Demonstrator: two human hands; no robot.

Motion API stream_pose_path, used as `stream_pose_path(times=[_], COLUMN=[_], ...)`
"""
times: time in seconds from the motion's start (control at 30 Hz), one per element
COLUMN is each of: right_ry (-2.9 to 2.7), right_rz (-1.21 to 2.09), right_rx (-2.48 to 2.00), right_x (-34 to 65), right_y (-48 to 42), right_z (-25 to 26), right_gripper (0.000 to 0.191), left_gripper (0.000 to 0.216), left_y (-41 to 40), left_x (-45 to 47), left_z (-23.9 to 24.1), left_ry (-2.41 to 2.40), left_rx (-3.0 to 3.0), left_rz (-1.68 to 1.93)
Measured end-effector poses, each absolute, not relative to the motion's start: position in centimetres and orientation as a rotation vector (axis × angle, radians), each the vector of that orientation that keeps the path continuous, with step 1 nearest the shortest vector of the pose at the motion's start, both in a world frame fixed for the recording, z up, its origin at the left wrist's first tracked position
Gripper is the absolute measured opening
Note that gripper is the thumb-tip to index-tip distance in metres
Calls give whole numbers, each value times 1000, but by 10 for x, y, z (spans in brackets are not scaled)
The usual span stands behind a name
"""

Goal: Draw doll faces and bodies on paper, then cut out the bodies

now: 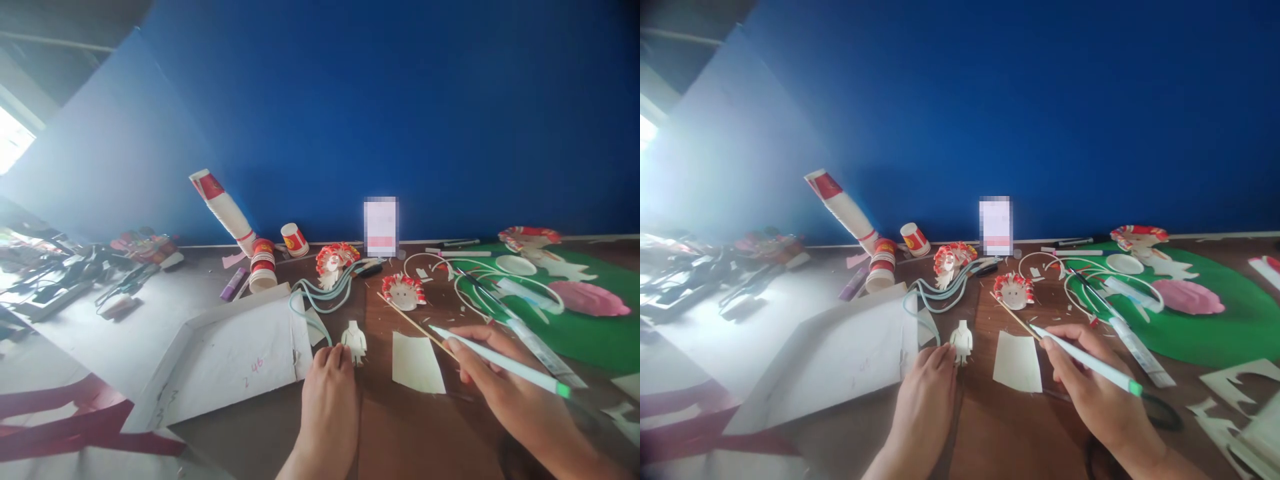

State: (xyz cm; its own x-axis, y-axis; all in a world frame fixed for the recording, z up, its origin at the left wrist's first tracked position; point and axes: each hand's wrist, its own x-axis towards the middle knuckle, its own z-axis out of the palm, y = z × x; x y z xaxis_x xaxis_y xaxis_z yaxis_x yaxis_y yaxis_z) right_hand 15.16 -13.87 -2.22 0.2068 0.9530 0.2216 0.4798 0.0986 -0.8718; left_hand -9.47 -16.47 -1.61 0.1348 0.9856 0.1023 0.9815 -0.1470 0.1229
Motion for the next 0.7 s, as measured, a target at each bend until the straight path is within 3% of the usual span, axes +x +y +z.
stream_pose_path(times=[0.23,0.5,0.7], right_ry=[-1425,-1357,-1352], right_rz=[634,692,705], right_rx=[-1481,-1484,-1497], right_x=[154,155,152], right_y=[-138,-139,-140], right_z=[-25,-29,-22], right_gripper=[32,34,30], left_gripper=[22,24,24], left_y=[-159,-156,-163], left_x=[-91,-85,-91], left_z=[-4,6,1], left_ry=[1983,1947,2009], left_rx=[2377,2487,2529], left_rz=[86,-161,180])
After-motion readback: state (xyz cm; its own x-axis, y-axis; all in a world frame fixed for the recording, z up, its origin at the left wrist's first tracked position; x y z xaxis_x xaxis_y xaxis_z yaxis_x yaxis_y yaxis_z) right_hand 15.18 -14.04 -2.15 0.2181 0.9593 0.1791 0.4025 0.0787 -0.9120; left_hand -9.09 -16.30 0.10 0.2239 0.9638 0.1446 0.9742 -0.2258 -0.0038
